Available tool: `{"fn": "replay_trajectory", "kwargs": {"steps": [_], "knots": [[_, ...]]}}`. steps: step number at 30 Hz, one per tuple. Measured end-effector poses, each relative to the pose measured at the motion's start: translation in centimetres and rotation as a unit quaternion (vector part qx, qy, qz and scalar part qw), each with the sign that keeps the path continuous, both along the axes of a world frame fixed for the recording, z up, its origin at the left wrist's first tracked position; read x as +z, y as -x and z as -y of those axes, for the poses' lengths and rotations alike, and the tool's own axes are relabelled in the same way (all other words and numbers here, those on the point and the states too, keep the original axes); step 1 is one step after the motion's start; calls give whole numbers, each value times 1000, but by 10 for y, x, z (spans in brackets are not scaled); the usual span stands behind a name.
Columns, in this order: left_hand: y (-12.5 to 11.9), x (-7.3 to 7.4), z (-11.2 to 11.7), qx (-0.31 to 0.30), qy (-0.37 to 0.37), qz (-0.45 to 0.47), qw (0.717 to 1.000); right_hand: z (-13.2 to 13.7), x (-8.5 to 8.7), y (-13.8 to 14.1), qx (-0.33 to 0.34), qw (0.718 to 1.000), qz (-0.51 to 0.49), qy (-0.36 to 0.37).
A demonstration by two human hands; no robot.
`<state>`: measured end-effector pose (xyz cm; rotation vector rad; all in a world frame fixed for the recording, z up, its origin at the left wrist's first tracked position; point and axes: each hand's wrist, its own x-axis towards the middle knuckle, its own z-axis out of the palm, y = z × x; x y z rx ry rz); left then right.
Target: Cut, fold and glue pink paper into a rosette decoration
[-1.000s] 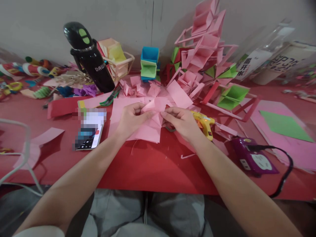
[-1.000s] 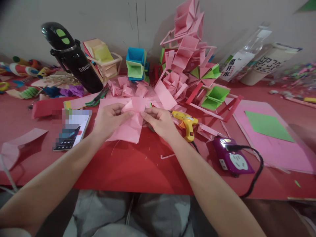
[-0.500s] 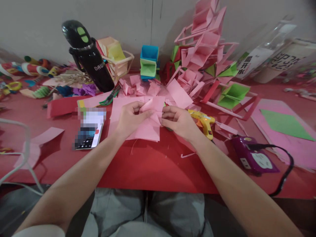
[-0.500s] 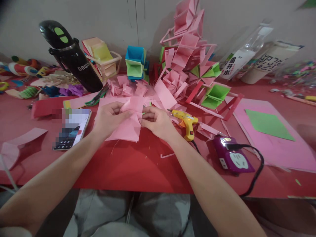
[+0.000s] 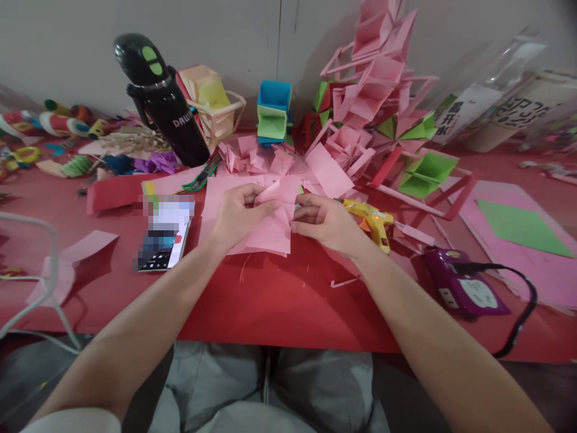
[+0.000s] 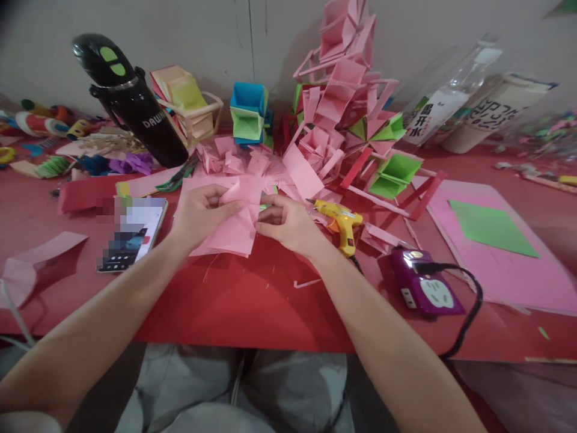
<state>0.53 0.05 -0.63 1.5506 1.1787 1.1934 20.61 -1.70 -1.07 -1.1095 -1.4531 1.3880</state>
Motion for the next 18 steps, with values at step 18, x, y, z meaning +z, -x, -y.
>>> {"fn": "replay_trajectory", "kwargs": {"steps": [18], "knots": [[3,-3,-3,-9,0,-4,1000,0,-1,1,-22,1000,-13,16]]}}
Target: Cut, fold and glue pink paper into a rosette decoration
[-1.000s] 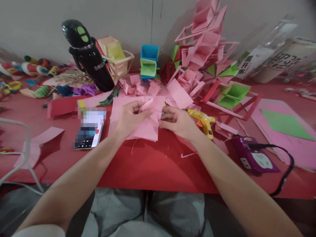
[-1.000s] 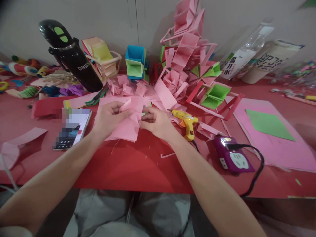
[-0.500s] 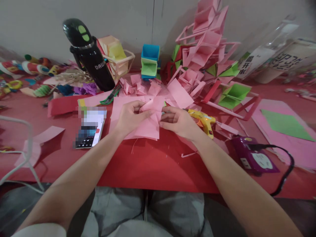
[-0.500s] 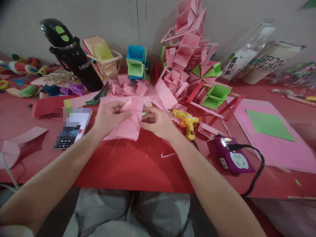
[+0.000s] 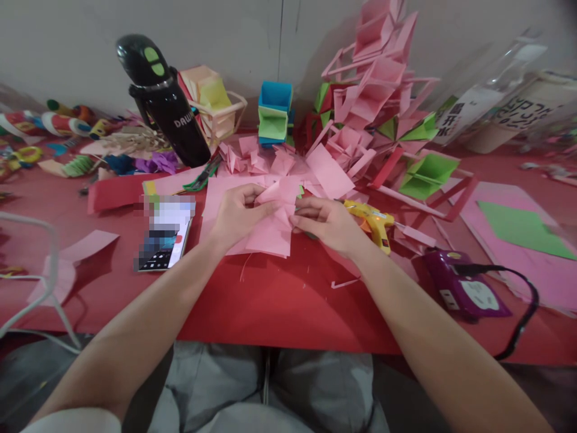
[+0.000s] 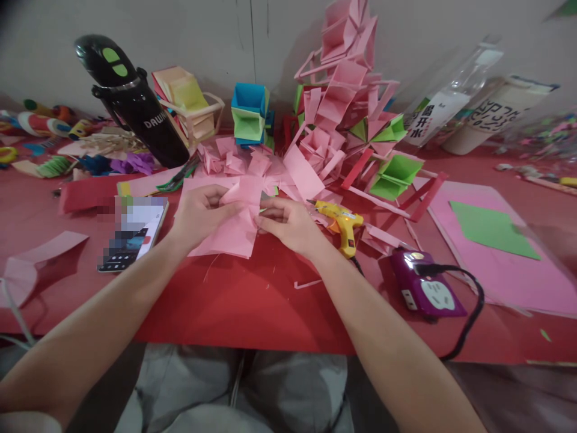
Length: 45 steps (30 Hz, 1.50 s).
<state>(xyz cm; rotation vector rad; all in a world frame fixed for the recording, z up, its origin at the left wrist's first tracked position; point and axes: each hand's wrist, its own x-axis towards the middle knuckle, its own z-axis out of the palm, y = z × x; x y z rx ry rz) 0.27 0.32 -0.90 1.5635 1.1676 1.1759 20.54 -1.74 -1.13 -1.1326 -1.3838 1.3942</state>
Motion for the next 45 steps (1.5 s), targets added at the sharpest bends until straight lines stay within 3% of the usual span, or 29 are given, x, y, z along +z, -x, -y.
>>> {"fn": "replay_trajectory", "kwargs": {"steps": [5,12,17,24,29,32,38,45], "knots": [[-2,2,2,-23,9,12,1000,0,3,2,5,1000,30,-8],[10,2,-6,-78,80,92,990,-1,2,0,-55,998,-5,-17],[11,1,-8,-43,87,132,986,0,4,1,-62,998,7,-24],[8,-5,-8,37,-47,-26,998,0,0,2,-38,997,38,-59],[11,1,-7,-2,-86,-156,984,0,-1,0,-37,995,56,-75],[11,3,-6,-24,-90,-165,982,-1,-2,-2,-33,994,66,-81],[7,4,0,19,-125,-174,977,0,-2,1,-38,995,54,-79],[3,6,5,38,-157,-182,970,3,3,11,-30,993,-112,13]]}}
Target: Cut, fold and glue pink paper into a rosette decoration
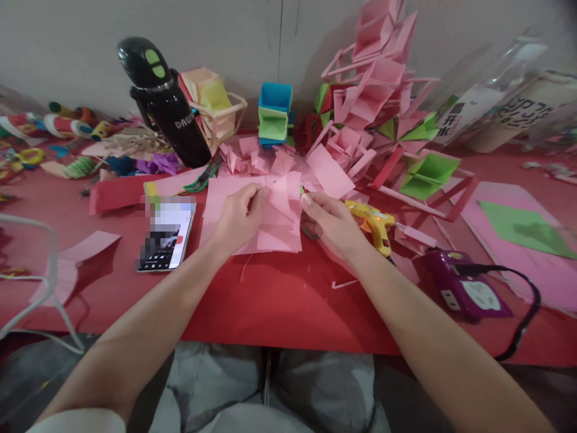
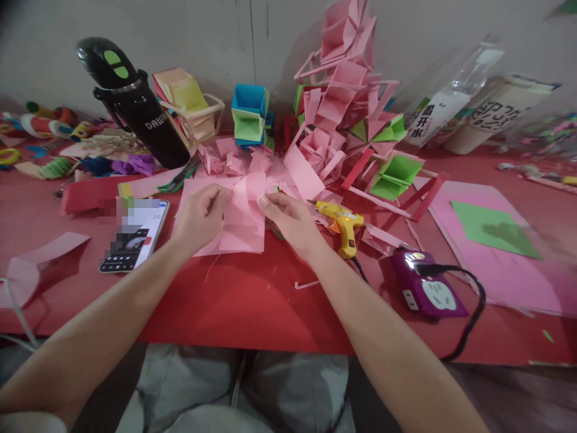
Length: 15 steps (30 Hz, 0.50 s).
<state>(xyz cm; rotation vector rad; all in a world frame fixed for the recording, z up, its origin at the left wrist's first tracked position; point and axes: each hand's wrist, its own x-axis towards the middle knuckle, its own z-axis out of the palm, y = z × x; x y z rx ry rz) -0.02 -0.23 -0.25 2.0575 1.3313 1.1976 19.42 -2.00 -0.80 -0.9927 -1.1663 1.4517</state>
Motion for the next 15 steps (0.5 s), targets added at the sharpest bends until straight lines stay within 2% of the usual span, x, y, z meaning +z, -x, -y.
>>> {"fn": "replay_trajectory", "kwargs": {"steps": [3,8,12,15], "knots": [[-4,-1,2,-9,-8,6,1000,1,-1,4,-9,1000,-16,9],[-11,-5,4,-20,-10,30,999,1,-5,5,-40,999,17,-3],[-12,-6,3,-16,12,55,998,-1,-5,5,-47,999,20,-7],[-12,-5,2,-19,57,96,994,-1,-5,4,-44,999,31,-5]]}}
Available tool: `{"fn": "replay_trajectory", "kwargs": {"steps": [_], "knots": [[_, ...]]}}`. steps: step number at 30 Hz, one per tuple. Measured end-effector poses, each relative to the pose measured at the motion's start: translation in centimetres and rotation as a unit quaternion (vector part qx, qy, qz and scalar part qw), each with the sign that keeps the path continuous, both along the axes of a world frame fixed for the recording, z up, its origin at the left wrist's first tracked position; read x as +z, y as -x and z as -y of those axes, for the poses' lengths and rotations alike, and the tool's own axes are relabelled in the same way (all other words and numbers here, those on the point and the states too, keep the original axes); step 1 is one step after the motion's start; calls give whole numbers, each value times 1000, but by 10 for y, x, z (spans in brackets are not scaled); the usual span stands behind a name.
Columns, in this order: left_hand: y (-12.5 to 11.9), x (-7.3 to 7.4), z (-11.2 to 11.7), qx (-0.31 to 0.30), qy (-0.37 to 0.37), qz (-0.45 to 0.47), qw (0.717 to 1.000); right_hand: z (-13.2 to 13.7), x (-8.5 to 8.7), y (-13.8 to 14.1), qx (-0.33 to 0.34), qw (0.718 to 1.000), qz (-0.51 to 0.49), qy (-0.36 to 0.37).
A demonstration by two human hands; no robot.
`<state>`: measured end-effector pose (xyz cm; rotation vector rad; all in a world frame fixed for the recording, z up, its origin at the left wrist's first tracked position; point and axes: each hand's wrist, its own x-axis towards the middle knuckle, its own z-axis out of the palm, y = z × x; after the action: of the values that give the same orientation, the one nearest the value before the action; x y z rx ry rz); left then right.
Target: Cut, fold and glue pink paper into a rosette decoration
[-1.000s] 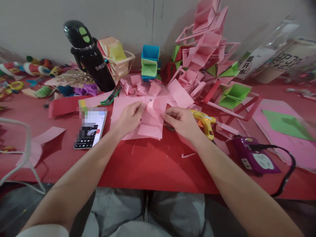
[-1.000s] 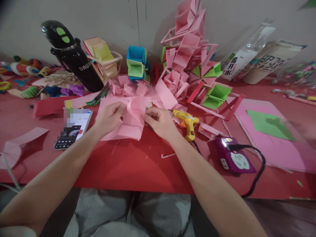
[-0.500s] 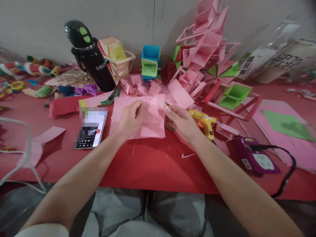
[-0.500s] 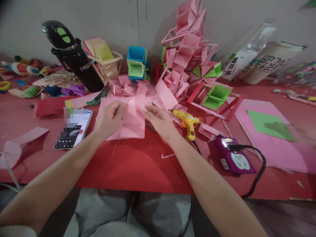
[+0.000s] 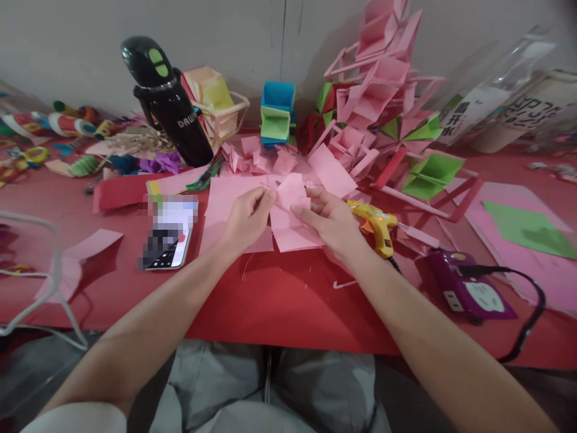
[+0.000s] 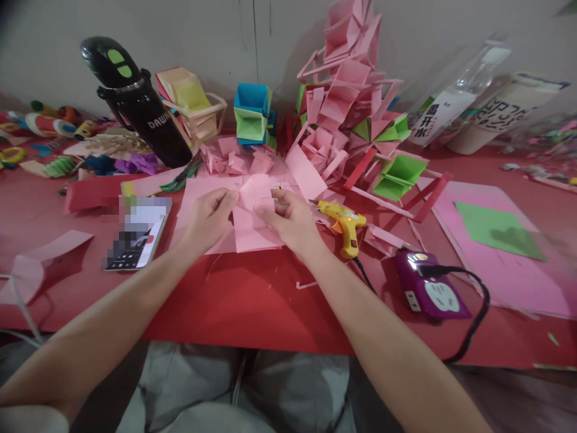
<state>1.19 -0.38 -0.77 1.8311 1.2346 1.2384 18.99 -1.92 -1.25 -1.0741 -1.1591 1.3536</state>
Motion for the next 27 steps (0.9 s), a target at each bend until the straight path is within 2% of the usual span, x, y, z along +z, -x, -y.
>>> {"fn": "replay_trajectory", "kwargs": {"steps": [3,6,19,24,27], "knots": [[1,1,-1,-37,67,51,996,0,-1,0,2,1000,6,-5],[1,0,-2,-65,77,51,994,0,-2,0,1,1000,12,-13],[4,-3,-5,-2,53,24,998,-2,-1,-4,-1,1000,10,-3],[2,1,-3,-38,113,57,991,-2,-1,-4,4,1000,9,-9],[1,2,-1,-48,122,55,990,-1,0,-4,7,1000,10,-9]]}}
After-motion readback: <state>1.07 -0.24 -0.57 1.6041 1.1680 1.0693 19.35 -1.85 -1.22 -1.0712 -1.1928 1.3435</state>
